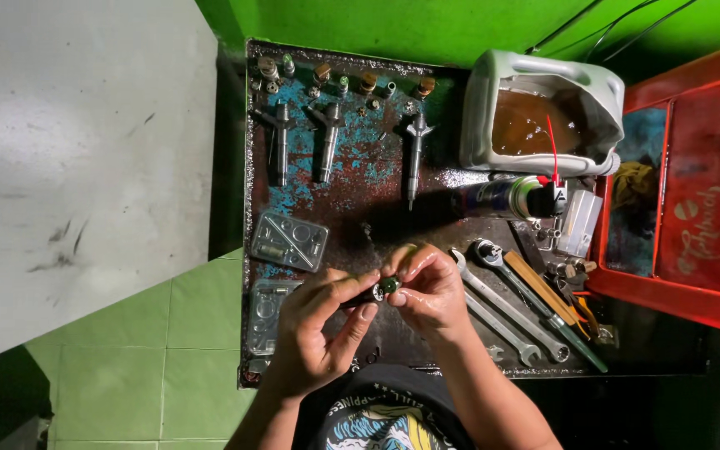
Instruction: The person assembles small mechanical components on a cluttered workbench. They handle cylindrical parts, apply lubricant from a spray can, and use a file and wrenches to adjust and fit pieces together.
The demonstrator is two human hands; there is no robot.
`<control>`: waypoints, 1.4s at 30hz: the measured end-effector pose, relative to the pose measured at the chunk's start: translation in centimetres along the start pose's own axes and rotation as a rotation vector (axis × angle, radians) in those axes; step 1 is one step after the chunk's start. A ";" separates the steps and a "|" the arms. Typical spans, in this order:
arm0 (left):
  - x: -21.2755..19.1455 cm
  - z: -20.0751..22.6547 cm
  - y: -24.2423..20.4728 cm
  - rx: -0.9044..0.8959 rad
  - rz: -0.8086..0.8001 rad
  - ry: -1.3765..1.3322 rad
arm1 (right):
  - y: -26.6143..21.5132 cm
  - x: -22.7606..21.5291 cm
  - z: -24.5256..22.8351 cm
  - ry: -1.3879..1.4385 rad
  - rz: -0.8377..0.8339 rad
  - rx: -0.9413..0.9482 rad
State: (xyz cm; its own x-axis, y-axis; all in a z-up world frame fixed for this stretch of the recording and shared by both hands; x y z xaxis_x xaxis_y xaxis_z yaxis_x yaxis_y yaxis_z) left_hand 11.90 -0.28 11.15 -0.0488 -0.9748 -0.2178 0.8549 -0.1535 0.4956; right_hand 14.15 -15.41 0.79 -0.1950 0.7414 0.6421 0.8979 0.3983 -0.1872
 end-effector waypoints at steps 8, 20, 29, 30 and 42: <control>-0.2 -0.2 -0.5 -0.012 -0.020 0.053 | -0.3 0.3 -2.3 -0.321 0.046 -0.033; -0.1 0.4 0.1 -0.005 -0.153 0.277 | -0.3 6.3 -7.9 -1.022 0.033 -0.129; 0.5 0.1 -0.3 -0.060 -0.188 0.270 | -0.5 6.6 -8.4 -1.097 0.002 -0.095; 0.6 -0.1 -0.5 -0.068 -0.201 0.294 | -0.5 6.7 -8.7 -1.156 0.005 -0.139; 1.1 -1.0 -0.8 -0.059 -0.210 0.304 | 0.1 5.5 -7.0 -1.107 -0.036 -0.068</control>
State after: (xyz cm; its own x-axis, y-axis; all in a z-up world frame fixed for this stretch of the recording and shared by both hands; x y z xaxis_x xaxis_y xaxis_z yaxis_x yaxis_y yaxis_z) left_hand 11.71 -1.03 9.66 -0.0786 -0.8292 -0.5535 0.8713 -0.3269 0.3660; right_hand 15.93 -15.11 9.49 -0.4358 0.8163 -0.3790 0.8977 0.4244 -0.1183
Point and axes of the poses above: each hand's wrist, its own y-axis towards the middle knuckle, its own x-axis out of the palm, z = x × y, the point moved 10 cm from there along y, towards the middle knuckle, and after that the axes turned 15 degrees about x, right-handed, at the moved point
